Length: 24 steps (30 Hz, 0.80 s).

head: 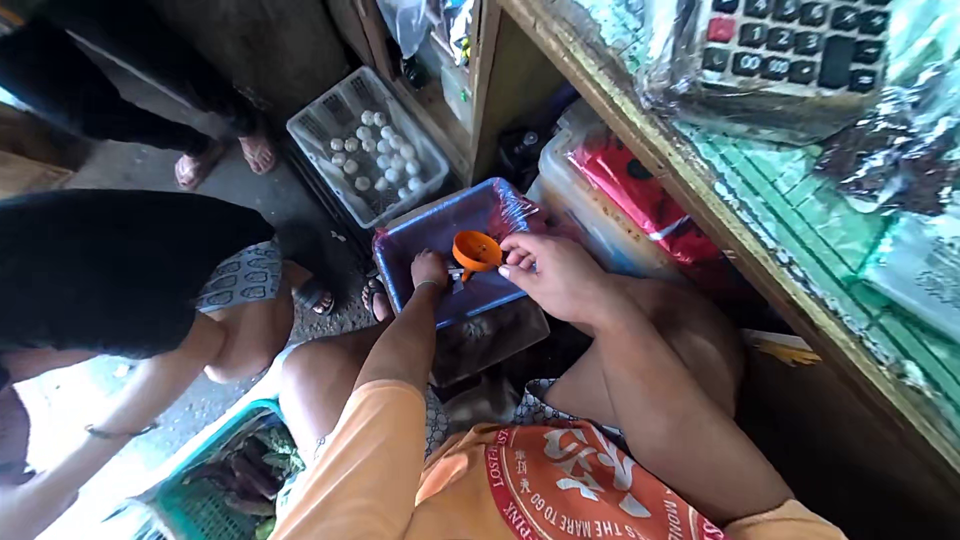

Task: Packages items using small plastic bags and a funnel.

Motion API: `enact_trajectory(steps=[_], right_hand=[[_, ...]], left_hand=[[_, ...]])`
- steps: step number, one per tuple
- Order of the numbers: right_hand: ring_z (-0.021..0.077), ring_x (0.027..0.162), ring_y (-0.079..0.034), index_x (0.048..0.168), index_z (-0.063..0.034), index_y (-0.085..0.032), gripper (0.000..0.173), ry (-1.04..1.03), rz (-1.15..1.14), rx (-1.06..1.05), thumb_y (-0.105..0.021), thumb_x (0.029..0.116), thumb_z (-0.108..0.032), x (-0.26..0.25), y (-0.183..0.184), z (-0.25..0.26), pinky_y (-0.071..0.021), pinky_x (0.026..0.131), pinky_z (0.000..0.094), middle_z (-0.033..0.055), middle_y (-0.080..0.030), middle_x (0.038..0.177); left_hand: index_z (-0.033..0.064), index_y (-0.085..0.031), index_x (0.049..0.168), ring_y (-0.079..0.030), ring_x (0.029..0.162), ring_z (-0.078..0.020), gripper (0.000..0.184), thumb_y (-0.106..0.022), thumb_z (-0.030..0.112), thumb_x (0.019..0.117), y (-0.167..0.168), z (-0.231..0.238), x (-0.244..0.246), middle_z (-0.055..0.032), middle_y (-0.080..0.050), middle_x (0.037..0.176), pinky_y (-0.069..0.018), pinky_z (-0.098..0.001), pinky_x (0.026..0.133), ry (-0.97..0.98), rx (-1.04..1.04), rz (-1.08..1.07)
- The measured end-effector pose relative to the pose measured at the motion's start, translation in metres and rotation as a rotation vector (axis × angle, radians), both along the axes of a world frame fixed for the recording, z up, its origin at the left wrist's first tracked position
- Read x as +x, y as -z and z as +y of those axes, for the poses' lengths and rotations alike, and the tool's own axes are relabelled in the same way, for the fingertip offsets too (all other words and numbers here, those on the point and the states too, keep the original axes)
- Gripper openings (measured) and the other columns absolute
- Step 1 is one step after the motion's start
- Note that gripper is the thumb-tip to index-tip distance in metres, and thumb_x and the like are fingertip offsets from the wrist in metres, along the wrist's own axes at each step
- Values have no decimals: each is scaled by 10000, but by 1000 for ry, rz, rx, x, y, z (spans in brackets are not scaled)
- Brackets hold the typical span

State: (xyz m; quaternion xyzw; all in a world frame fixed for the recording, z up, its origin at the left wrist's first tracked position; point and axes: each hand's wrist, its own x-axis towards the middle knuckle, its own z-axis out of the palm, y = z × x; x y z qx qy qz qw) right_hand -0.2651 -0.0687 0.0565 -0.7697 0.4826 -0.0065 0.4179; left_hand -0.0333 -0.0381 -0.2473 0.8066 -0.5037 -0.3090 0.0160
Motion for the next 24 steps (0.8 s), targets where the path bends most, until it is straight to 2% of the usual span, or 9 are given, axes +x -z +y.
enact_trajectory(steps=[2,5,9,12,14,16,18,22,24], right_hand=[[179,982,-682,1276,-136,-656,324,0,3,-2,-667,1004,-311,-2,-1,-2,-577,889,446,36,-698,1088],[168,965,-686,1269,-144,-664,320,2,-28,-37,-669,1004,-323,-1,-5,-6,-582,874,444,26,-707,1074],[190,948,-695,1252,-139,-670,302,-6,-50,-55,-668,1005,-312,1,-9,-5,-587,856,468,37,-713,1064],[203,944,-698,1253,-137,-672,294,-6,-47,-69,-662,1008,-301,1,-9,-1,-585,854,481,46,-715,1054],[211,916,-702,1243,-128,-677,281,2,-86,-87,-663,1008,-282,0,-10,3,-591,831,491,55,-716,1023],[214,878,-708,1214,-111,-690,240,24,-171,-137,-666,1002,-221,2,-9,6,-600,802,487,67,-720,1000],[194,897,-706,1203,-105,-698,223,60,-272,-162,-660,988,-148,8,-7,8,-602,824,447,66,-720,1078],[193,904,-709,1386,-113,-592,414,28,-500,7,-597,979,-37,27,3,14,-612,797,422,69,-648,1339],[210,894,-720,1390,-99,-580,401,-25,-536,123,-600,994,-33,36,9,18,-622,789,425,92,-678,1268]], left_hand=[[111,-767,1068,-616,1219,-371,223,-646,269,967,-11,-1,-1,-153,-696,1226,-483,-624,1018,-11,16,19],[108,-759,1140,-648,1184,-356,278,-535,238,1039,-44,5,10,-154,-703,1220,-504,-605,1003,17,-10,45],[82,-714,1229,-680,1116,-389,288,-547,201,1026,-88,20,29,-182,-724,1158,-512,-638,980,-11,-131,42],[107,-752,1070,-712,995,-343,195,-637,245,994,-122,29,33,-133,-751,1018,-532,-623,922,-88,-181,73],[103,-767,1060,-704,1028,-328,192,-634,231,1006,-151,36,31,-126,-748,1053,-527,-613,949,-63,-221,98],[78,-754,1071,-712,990,-321,185,-636,205,1005,-183,43,27,-141,-745,1033,-543,-598,922,-50,-265,127],[76,-749,1070,-719,936,-282,147,-656,162,995,-226,52,16,-127,-744,1020,-567,-563,881,-21,-318,167],[79,-764,1062,-712,917,-146,132,-676,65,965,-295,66,-2,-56,-735,1057,-609,-390,855,145,-536,300],[76,-761,1048,-710,871,-118,122,-697,50,948,-317,71,-9,-41,-733,1031,-616,-337,805,142,-625,347]])
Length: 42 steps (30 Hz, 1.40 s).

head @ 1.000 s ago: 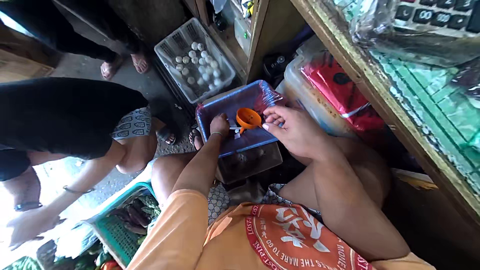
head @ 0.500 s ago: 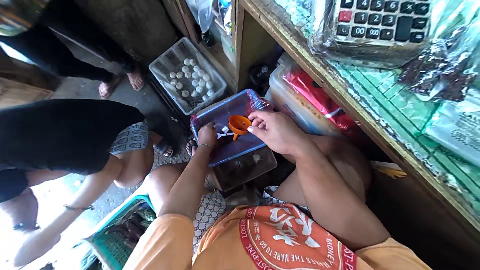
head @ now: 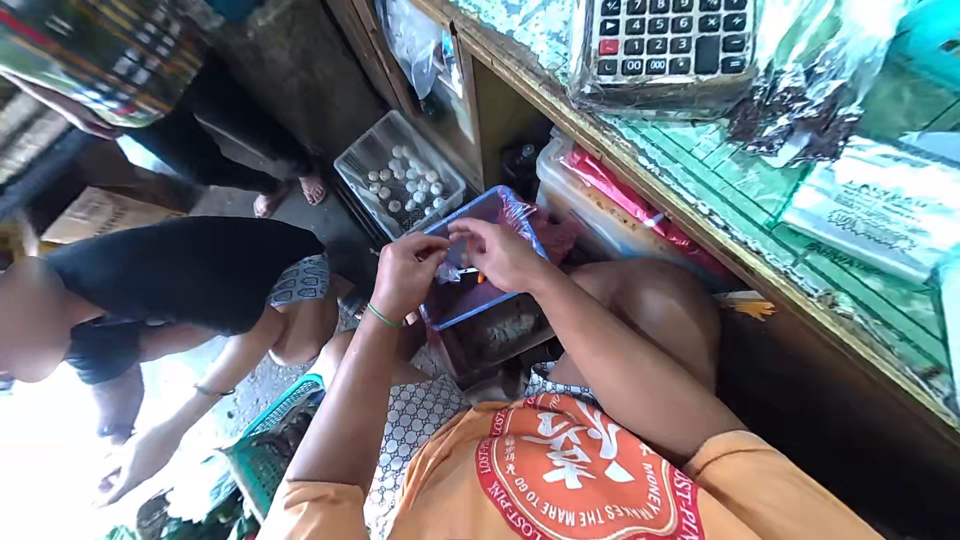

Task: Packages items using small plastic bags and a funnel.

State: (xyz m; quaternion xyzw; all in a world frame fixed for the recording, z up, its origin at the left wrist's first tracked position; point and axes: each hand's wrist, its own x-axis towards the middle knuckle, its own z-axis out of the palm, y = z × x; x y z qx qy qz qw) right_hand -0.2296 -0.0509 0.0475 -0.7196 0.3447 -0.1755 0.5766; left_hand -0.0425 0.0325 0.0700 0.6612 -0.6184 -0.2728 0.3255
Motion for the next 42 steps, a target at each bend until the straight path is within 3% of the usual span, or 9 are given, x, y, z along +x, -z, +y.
enact_trajectory(steps=[6,11,14,18,20,23,30,36,42], right_hand=[[168,648,-644,985,-42,-717,129,42,-108,10,-618,1019,-117,-2,-6,4,-572,620,355,86,-683,795],[126,676,-660,997,-29,-723,165,59,-197,91,-596,1036,-127,-7,-16,9,-586,654,295,68,-693,806],[124,660,-637,984,-26,-718,162,67,-204,118,-591,1036,-111,-7,-15,10,-566,639,281,65,-680,797],[136,619,-629,971,-40,-705,133,63,-155,33,-618,1025,-125,-8,-8,15,-558,586,290,72,-672,775],[146,615,-619,980,-51,-704,98,61,-118,0,-640,1009,-120,-12,-6,16,-545,572,305,73,-673,785],[119,674,-648,986,-68,-737,91,69,-52,-16,-670,992,-129,-9,-7,5,-569,645,312,40,-704,824],[128,659,-646,955,-70,-741,118,90,9,-106,-654,995,-138,-2,11,8,-568,614,314,50,-699,806],[96,745,-682,961,-68,-749,75,89,145,-115,-680,973,-95,15,14,0,-595,723,299,28,-726,860],[103,754,-685,967,-79,-753,68,94,275,-177,-686,965,-94,34,20,-1,-598,722,319,29,-729,870]], left_hand=[[90,-746,948,-672,675,-102,89,-700,160,980,-19,12,-1,-13,-726,822,-586,-300,652,-112,18,167],[33,-723,1162,-719,867,-138,383,-437,282,1106,-19,22,12,-59,-755,989,-596,-330,841,-178,-82,421],[30,-683,1261,-717,917,-140,387,-493,313,1079,-19,24,6,-68,-744,1098,-595,-341,858,-140,-73,421],[79,-739,965,-655,646,-120,92,-701,162,968,-24,19,-15,-32,-710,796,-568,-299,608,-184,-15,270],[95,-691,841,-576,522,-112,226,-658,245,1007,-22,16,-18,-21,-648,667,-489,-273,496,-207,-10,220],[55,-739,955,-689,685,-116,125,-662,142,1000,-12,6,-3,-35,-727,816,-605,-309,672,-112,-39,288],[64,-713,882,-660,646,-94,195,-675,215,1000,17,-1,25,-17,-704,762,-572,-292,636,-80,-10,337],[72,-767,1033,-688,876,-77,106,-709,83,945,50,-9,53,-17,-723,1002,-595,-281,832,109,55,395],[97,-735,897,-628,683,-79,131,-702,198,972,78,-10,78,10,-681,762,-538,-302,656,122,127,429]])
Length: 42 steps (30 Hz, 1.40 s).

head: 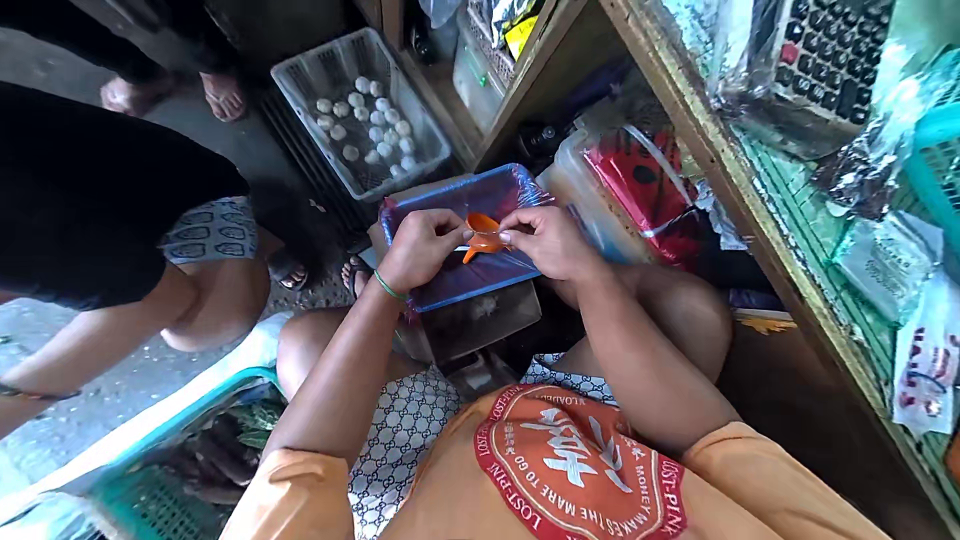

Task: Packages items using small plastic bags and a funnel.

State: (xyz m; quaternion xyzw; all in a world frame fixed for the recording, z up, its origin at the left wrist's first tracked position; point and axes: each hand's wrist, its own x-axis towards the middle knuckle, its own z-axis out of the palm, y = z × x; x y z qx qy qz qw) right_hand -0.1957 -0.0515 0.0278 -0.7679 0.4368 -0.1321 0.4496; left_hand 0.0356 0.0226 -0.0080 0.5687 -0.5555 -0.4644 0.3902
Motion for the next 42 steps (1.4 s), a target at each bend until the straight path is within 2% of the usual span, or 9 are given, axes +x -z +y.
enact_trajectory(steps=[6,10,14,16,19,23,29,35,42], right_hand=[[118,731,-683,994,-27,-735,90,128,-201,102,-653,969,-54,35,19,18,-611,699,301,58,-720,873],[127,749,-663,1048,0,-698,125,335,-449,316,-614,991,-73,76,41,40,-599,701,318,74,-693,888],[134,709,-635,1146,-46,-681,170,376,-480,465,-601,1022,-130,96,60,53,-559,615,294,89,-697,982],[168,780,-666,1305,-77,-633,305,395,-285,341,-632,1009,-152,87,76,42,-573,617,326,98,-685,1159],[365,1215,-612,1451,-72,-520,590,415,303,152,-726,946,-295,52,120,14,-526,988,589,206,-581,1393],[394,1154,-647,1214,-23,-691,326,240,600,200,-600,1027,-274,20,157,8,-501,997,614,229,-683,1198],[294,1068,-688,1134,-62,-740,246,317,437,15,-592,1036,-233,11,95,23,-532,981,544,141,-724,1121],[133,781,-715,1026,-34,-710,153,404,-149,-154,-605,1019,-145,9,-8,36,-629,769,359,53,-722,869],[164,813,-736,1032,-41,-690,140,394,-517,-133,-560,1030,-94,14,-47,44,-639,793,344,62,-736,888]], left_hand=[[100,-623,854,-628,719,-100,199,-707,266,925,29,7,25,8,-647,775,-556,-307,708,-161,-22,450],[78,-692,1157,-698,891,-135,310,-737,262,911,32,13,18,-27,-725,1010,-602,-339,832,-275,-41,614],[90,-747,977,-696,803,-116,67,-701,137,962,34,11,12,-9,-739,917,-602,-312,763,-491,-134,508],[69,-737,1003,-702,841,-106,110,-669,154,992,37,10,26,-13,-744,966,-600,-312,817,-502,-153,405],[27,-735,981,-708,806,-108,71,-716,79,935,42,4,41,-35,-749,925,-608,-305,790,-603,-191,353],[83,-699,966,-687,727,-91,100,-765,98,892,39,5,40,-1,-721,844,-602,-280,693,-653,-174,250],[63,-764,1037,-708,924,-124,128,-692,155,984,38,13,31,-57,-748,1039,-587,-371,868,-473,-97,-15],[79,-742,941,-685,760,-128,100,-785,161,905,30,22,13,-37,-725,872,-594,-369,723,-522,-112,-100],[86,-748,922,-680,830,-131,75,-781,148,895,35,18,5,-29,-714,897,-583,-370,783,-502,-310,-255]])
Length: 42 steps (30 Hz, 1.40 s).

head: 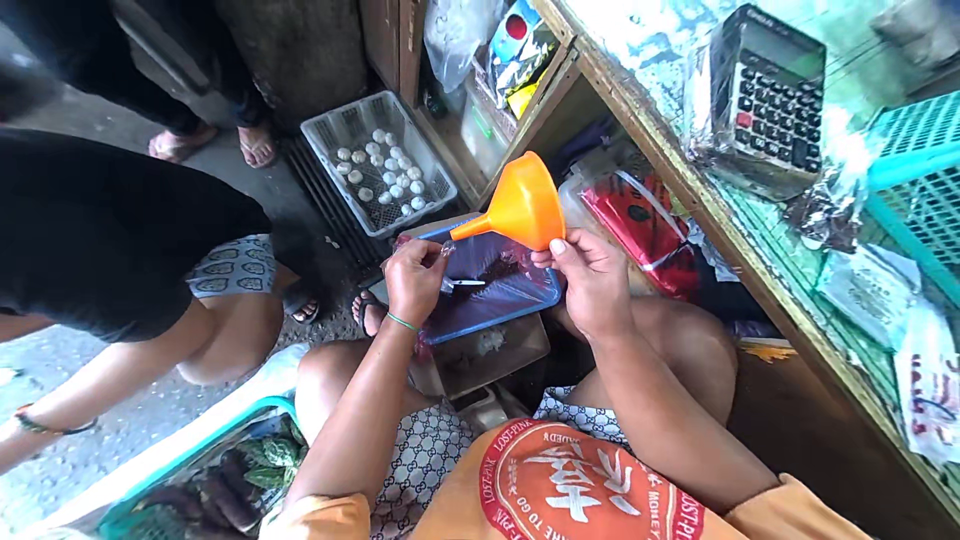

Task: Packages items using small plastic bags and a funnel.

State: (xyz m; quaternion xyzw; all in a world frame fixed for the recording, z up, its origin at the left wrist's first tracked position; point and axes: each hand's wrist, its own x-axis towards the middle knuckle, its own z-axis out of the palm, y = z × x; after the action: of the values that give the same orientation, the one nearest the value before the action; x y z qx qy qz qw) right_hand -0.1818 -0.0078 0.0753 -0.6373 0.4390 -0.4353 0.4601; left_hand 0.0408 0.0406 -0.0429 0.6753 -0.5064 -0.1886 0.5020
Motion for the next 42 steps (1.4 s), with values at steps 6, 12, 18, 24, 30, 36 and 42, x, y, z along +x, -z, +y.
enact_trajectory(steps=[6,12,18,24,30,36,42], right_hand=[[183,798,-740,1046,-20,-693,153,20,23,66,-562,1025,-97,-1,18,3,-643,786,357,88,-741,881],[178,790,-740,1047,-19,-701,150,48,33,84,-565,1020,-75,-1,21,2,-641,782,348,85,-743,876],[152,782,-733,1036,-18,-704,136,57,62,60,-578,1010,-63,-1,21,-1,-635,777,318,69,-740,863],[148,796,-731,1025,-31,-707,132,32,94,32,-580,1011,-66,0,20,1,-635,785,321,62,-737,871],[148,798,-729,1018,-33,-708,123,18,128,3,-592,1011,-75,-2,20,-3,-635,782,321,55,-734,876],[132,798,-728,1028,-36,-704,130,17,150,-9,-587,1017,-92,-3,18,-4,-633,783,315,42,-732,871],[134,791,-724,1030,-31,-709,138,28,152,14,-585,1013,-89,-5,18,-3,-630,773,311,47,-731,865]], left_hand=[[80,-744,917,-680,828,-135,78,-778,147,897,0,0,0,-34,-712,891,-584,-373,783,-6,24,-11],[72,-736,903,-686,876,-137,101,-758,169,923,-3,0,-2,-41,-720,935,-587,-370,819,30,-11,-29],[85,-729,880,-681,832,-120,106,-773,177,909,0,-1,2,-25,-712,894,-589,-351,777,20,-16,-12],[81,-747,893,-687,890,-161,60,-762,137,906,2,0,3,-39,-721,923,-577,-402,832,58,10,-103],[74,-740,869,-676,886,-229,80,-731,136,919,-1,-2,4,-67,-698,879,-565,-431,816,97,-20,-299],[62,-717,831,-670,891,-260,125,-680,117,936,-5,-3,2,-82,-683,861,-554,-446,818,153,-28,-389],[71,-757,889,-676,883,-196,97,-714,141,941,-3,0,3,-56,-695,878,-568,-406,828,198,17,-201]])
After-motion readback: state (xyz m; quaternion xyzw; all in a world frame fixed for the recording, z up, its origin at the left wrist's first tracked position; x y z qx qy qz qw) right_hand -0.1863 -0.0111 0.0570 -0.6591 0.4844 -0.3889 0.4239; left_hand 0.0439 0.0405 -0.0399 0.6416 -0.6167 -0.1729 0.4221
